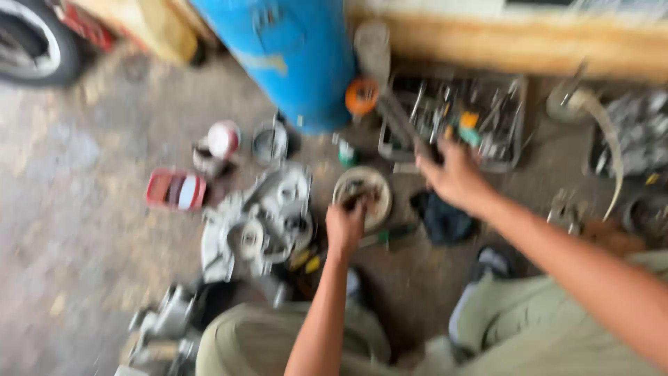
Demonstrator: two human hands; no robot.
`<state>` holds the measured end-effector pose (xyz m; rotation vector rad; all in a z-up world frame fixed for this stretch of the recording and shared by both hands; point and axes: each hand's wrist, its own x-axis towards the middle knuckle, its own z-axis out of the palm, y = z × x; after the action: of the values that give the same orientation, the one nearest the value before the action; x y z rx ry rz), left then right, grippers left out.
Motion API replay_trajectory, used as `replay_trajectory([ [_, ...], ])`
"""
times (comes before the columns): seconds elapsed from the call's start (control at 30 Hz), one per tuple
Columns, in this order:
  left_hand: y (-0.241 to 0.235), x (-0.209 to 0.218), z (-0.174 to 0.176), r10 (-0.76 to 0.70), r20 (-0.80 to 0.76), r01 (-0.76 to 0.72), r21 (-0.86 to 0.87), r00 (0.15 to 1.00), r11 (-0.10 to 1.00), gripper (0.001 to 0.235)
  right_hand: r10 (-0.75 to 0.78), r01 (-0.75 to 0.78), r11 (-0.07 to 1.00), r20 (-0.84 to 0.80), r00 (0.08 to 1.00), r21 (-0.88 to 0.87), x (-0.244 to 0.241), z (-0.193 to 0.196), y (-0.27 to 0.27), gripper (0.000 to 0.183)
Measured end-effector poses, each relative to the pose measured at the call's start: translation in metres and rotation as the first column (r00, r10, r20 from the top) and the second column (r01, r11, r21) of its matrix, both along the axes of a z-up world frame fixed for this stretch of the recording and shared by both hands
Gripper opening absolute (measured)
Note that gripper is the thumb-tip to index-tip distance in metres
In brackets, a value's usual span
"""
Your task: The person sits on the floor of a motorcycle repair workshop and cleans small metal engine parts, scrubbing them one at a time with a wire brush and placing them on a plate. They then pick up a wrench and fit it onto one of the cleaned parts.
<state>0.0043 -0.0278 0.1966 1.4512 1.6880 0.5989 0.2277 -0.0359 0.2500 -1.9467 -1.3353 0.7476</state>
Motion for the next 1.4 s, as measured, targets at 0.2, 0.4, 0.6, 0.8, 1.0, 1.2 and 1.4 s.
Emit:
replay_trajectory([
  [0.2, -0.030, 0.027, 0.102, -0.217, 0.434, 0.095, 0.286, 0.875, 0.954, 0.023, 0.028, 0.040, 0.991, -0.484, 0.875, 0.129, 0.013, 0.045, -0.040, 0.018],
  [0.4, -0.040, 0.026, 0.087, -0.228, 0.562, 0.055, 0.307, 0.795, 0.950, 0.023, 0.247, -0.090, 0.958, -0.621, 0.744, 0.273, 0.014, 0.051, -0.055, 0.015],
  [0.6, -0.041, 0.031, 0.102, -0.226, 0.565, 0.112, 0.229, 0.793, 0.967, 0.023, 0.268, -0.188, 0.961, -0.502, 0.822, 0.205, 0.015, 0.047, -0.056, 0.019],
  [0.8, -0.046, 0.035, 0.091, -0.135, 0.663, 0.067, 0.127, 0.736, 0.990, 0.035, 0.202, -0.122, 0.977, -0.569, 0.797, 0.176, 0.013, 0.038, -0.058, 0.018],
  [1.0, -0.049, 0.041, 0.091, -0.173, 0.670, 0.039, 0.211, 0.722, 0.977, 0.018, 0.203, -0.105, 0.975, -0.597, 0.776, 0.195, 0.011, 0.037, -0.061, 0.010],
  [1.2, -0.048, 0.041, 0.079, -0.102, 0.685, -0.001, 0.148, 0.722, 0.989, 0.020, 0.204, -0.170, 0.979, -0.562, 0.802, 0.112, 0.012, 0.030, -0.064, 0.013],
  [1.4, -0.046, 0.043, 0.091, -0.224, 0.625, 0.020, 0.316, 0.748, 0.949, 0.018, 0.146, -0.146, 0.987, -0.745, 0.651, 0.066, 0.004, 0.026, -0.066, 0.018],
])
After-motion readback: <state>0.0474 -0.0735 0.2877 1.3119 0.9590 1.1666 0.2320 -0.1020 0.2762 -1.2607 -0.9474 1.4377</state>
